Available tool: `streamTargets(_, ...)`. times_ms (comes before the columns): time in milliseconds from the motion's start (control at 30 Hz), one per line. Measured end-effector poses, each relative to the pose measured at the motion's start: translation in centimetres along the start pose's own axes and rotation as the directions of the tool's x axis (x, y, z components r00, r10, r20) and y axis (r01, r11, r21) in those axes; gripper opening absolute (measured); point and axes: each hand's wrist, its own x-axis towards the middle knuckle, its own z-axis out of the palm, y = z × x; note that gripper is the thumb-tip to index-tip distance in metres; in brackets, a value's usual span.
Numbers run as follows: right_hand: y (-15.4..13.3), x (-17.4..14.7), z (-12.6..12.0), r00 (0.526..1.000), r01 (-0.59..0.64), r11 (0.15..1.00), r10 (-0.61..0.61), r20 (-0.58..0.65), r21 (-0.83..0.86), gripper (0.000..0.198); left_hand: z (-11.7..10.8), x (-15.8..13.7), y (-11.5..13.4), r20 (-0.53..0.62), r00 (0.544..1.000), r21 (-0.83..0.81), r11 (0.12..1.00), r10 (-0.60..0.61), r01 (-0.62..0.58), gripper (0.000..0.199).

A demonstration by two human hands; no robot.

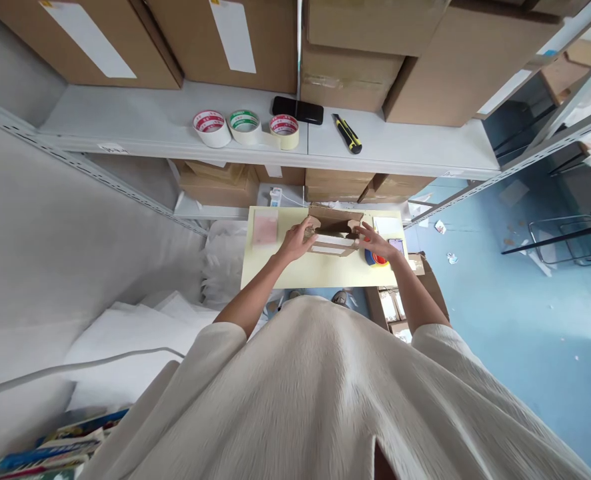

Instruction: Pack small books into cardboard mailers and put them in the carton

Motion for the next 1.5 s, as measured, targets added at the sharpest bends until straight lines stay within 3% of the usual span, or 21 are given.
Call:
streamTargets(133,0.7,0.6,0.9,0.998,0.040,0.994,-0.035,0.044,-0.103,0.099,0.1,0.3,0.1,-0.012,1.000,-0.001,1.000,0.012,-0.012,0.072)
streamTargets(400,1.0,0.8,2.9,0.976,0.126,0.991,-0.117,-0.182,0.040,0.103,-0.5,-0.1,0.1,-0.010,1.000,-0.002,1.000,0.024,-0.024,0.060)
streamTargets(600,1.4,0.8,2.9,0.971,0.149,0.986,-0.161,-0.176,-0.077,0.070,-0.3,0.1,0.0,-0.007,1.000,0.019,1.000,0.023,-0.023,0.067)
streamTargets(667,1.5,0.8,2.9,0.973,0.131,0.989,-0.142,-0.179,-0.070,0.068,-0.1,0.3,-0.1,-0.012,1.000,0.039,0.999,0.019,-0.018,0.069)
streamTargets(867,1.9,1.0,3.4,0.947,0.124,0.992,-0.118,-0.300,-0.001,0.102,0.6,1.3,0.0,-0.135,0.990,0.122,0.992,0.049,-0.032,0.092)
streamTargets(967,1.7,1.1,3.6,0.939,0.130,0.991,-0.128,-0.319,-0.016,0.125,0.5,2.3,0.4,-0.129,0.989,0.180,0.982,0.073,-0.049,0.104)
streamTargets(1067,1.5,1.3,3.7,0.938,0.141,0.989,-0.148,-0.312,-0.043,0.135,0.3,3.1,0.9,-0.081,0.991,0.213,0.973,0.103,-0.083,0.104)
streamTargets(1233,1.7,1.6,3.7,0.940,0.159,0.980,-0.188,-0.286,-0.122,0.128,0.3,3.1,1.3,-0.066,0.992,0.243,0.966,0.104,-0.086,0.093)
streamTargets(1500,1.8,1.4,3.8,0.930,0.161,0.970,-0.211,-0.301,-0.181,0.097,0.8,2.5,1.4,-0.061,0.995,0.233,0.970,0.082,-0.066,0.072)
